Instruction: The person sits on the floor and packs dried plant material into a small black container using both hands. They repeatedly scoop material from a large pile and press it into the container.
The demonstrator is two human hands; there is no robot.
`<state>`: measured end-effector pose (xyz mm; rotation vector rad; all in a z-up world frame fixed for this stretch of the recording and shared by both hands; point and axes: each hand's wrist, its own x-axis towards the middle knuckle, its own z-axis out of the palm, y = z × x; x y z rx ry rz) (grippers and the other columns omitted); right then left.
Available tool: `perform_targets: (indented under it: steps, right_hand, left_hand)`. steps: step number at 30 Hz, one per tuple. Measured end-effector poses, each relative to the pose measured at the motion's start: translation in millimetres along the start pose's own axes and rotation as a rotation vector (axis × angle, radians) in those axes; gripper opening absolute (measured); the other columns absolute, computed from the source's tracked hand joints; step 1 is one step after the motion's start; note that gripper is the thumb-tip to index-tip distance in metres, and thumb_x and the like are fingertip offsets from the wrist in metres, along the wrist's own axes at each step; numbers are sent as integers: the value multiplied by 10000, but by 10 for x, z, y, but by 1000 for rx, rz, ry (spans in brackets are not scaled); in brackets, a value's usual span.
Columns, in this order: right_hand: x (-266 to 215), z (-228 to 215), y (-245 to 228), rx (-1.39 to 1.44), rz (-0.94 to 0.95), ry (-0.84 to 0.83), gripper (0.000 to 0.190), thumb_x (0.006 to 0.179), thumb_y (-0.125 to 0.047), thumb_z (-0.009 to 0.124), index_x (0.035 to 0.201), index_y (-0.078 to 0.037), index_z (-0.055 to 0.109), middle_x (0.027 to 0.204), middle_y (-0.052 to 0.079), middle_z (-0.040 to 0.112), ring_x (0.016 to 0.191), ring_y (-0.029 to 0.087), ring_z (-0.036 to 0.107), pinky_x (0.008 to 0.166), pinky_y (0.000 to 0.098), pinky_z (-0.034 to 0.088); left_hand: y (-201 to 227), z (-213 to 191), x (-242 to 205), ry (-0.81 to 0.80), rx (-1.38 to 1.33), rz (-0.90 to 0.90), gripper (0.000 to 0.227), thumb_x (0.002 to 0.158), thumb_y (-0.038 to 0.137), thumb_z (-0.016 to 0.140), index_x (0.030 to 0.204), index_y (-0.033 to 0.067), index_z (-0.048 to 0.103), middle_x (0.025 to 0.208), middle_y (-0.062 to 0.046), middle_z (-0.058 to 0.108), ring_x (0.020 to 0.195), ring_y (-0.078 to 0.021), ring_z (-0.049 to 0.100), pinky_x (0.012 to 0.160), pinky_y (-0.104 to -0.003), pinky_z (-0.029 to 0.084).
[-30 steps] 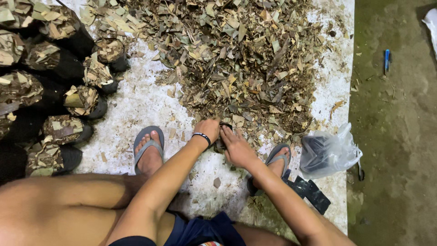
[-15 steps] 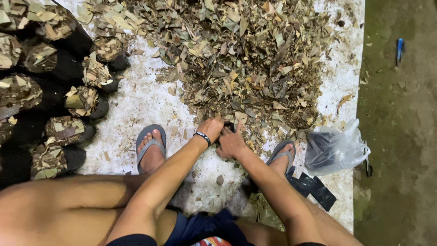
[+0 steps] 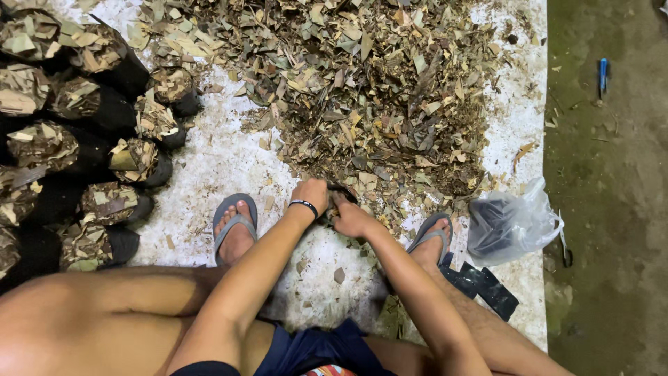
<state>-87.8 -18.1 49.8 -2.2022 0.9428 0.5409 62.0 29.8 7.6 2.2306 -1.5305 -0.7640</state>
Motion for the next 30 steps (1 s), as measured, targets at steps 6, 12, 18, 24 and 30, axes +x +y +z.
perform_targets:
  steps: [6, 12, 18, 24, 30]
  right_hand:
    - [-206, -36, -90, -391, 27, -25, 767, 938, -214, 544, 1601, -34, 203, 1672, 223, 172, 1455, 391, 365, 1194, 599, 246]
    - [-268, -163, -124, -807, -338, 58, 835, 893, -401, 628, 1552, -5, 303, 1650, 161, 295, 1528, 286, 309, 1233, 620, 176]
    - [-68, -210, -147, -846, -300, -71, 942, 843, -554, 681, 1535, -23, 325, 1618, 162, 320, 1513, 285, 283, 1189, 684, 143]
    - [114, -203, -205, -780, -124, -209, 869, 854, -570, 690, 1486, -25, 447, 1591, 137, 414, 1483, 258, 392, 1221, 683, 183]
    - [245, -157, -313, -685, -68, -217, 803, 847, -457, 703, 1458, 8, 470, 1617, 146, 363, 1499, 285, 344, 1211, 665, 168]
  left_hand:
    - [-94, -42, 78, -76, 57, 14, 227, 901, 178, 592, 999, 69, 765, 1046, -241, 741, 1012, -412, 721, 888, -496, 584]
    - [-116, -67, 145, -165, 82, 27, 227, 853, 196, 629, 995, 88, 770, 1058, -212, 743, 1016, -381, 719, 879, -483, 585]
    - [-167, -3, 128, -91, 134, 170, 211, 884, 194, 602, 940, 78, 769, 1006, -215, 748, 967, -390, 728, 839, -505, 582]
    - [-208, 71, 140, -49, 58, 254, 198, 865, 202, 602, 892, 65, 743, 952, -222, 745, 909, -410, 725, 810, -520, 576]
    - [-180, -54, 123, -63, 12, 98, 279, 906, 190, 542, 1104, 124, 728, 971, -228, 741, 920, -434, 715, 806, -545, 575]
